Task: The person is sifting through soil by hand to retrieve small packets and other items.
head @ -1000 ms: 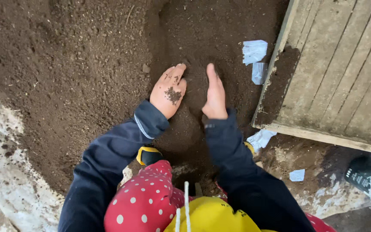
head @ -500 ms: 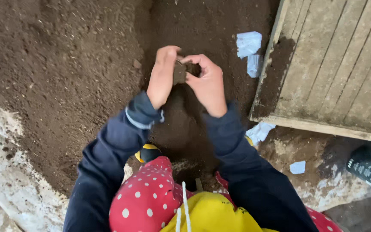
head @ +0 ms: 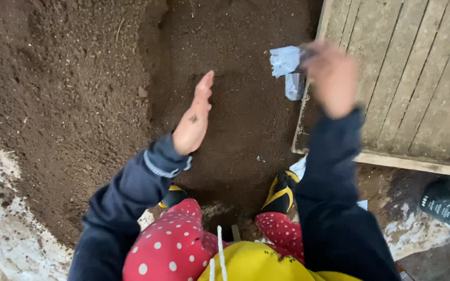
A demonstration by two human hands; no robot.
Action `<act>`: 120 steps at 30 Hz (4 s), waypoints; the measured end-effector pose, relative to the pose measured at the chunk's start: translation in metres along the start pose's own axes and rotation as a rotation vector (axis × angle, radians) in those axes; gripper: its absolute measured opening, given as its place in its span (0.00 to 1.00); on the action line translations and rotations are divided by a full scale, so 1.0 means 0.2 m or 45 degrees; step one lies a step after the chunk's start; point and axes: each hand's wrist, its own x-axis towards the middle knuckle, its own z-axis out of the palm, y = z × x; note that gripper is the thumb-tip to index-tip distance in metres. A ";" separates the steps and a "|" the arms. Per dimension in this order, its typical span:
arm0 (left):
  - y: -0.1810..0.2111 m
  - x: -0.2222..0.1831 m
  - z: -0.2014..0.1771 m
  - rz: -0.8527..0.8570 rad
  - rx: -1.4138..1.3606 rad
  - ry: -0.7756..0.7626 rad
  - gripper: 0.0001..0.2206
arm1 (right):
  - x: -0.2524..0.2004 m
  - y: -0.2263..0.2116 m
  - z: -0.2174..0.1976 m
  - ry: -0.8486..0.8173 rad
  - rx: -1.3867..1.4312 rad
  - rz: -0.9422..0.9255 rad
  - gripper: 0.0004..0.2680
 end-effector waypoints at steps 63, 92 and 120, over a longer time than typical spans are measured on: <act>0.17 -0.09 -0.09 0.721 0.876 0.060 0.06 | -0.19 -0.76 0.67 0.412 2.376 0.797 0.12; -0.14 -0.02 -0.22 0.552 2.116 0.011 0.12 | 0.26 -0.27 0.96 0.589 1.330 0.364 0.14; 0.13 -0.09 -0.21 0.373 2.416 -0.032 0.12 | 0.57 -0.62 0.41 -0.481 0.150 -0.239 0.24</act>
